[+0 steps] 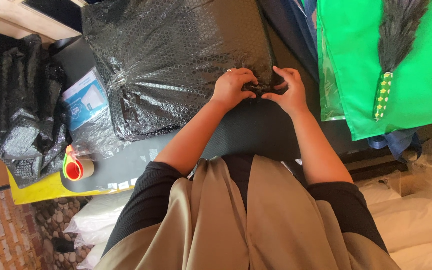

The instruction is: Wrap items in bubble wrap and clean a green storage bag with a duster

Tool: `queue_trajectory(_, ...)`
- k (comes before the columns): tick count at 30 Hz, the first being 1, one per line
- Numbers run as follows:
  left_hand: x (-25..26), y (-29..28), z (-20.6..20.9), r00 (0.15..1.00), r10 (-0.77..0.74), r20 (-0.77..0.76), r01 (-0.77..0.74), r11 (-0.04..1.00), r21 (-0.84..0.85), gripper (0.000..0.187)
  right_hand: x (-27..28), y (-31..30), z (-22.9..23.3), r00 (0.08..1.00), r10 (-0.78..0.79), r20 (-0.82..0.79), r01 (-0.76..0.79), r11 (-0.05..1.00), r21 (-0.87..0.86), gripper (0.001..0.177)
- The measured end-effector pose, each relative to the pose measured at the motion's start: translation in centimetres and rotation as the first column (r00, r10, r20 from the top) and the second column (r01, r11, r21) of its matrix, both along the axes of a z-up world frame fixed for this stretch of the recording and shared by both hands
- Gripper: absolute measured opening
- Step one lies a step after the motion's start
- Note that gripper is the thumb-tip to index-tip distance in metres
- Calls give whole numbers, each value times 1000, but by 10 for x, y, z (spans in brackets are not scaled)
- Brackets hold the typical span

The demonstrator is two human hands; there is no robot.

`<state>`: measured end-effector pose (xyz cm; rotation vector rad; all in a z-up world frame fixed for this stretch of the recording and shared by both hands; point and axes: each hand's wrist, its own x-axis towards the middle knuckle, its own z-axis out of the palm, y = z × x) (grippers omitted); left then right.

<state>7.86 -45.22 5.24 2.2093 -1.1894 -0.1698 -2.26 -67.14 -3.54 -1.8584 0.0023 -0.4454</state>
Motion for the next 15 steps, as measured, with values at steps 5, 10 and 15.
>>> queue_trajectory(5,-10,7,20,1000,-16,-4,16,1000,14,45,4,3,-5,998,-55,-20,54,995,-83,75)
queue_trajectory(10,-37,61,49,970,-33,241,-36,960,279,84,6,4,-25,996,-48,-73,47,999,-7,66)
queue_trajectory(15,-42,124,18,923,125,364,-234,933,274,37,-3,17,-17,998,-32,-59,28,997,-68,61)
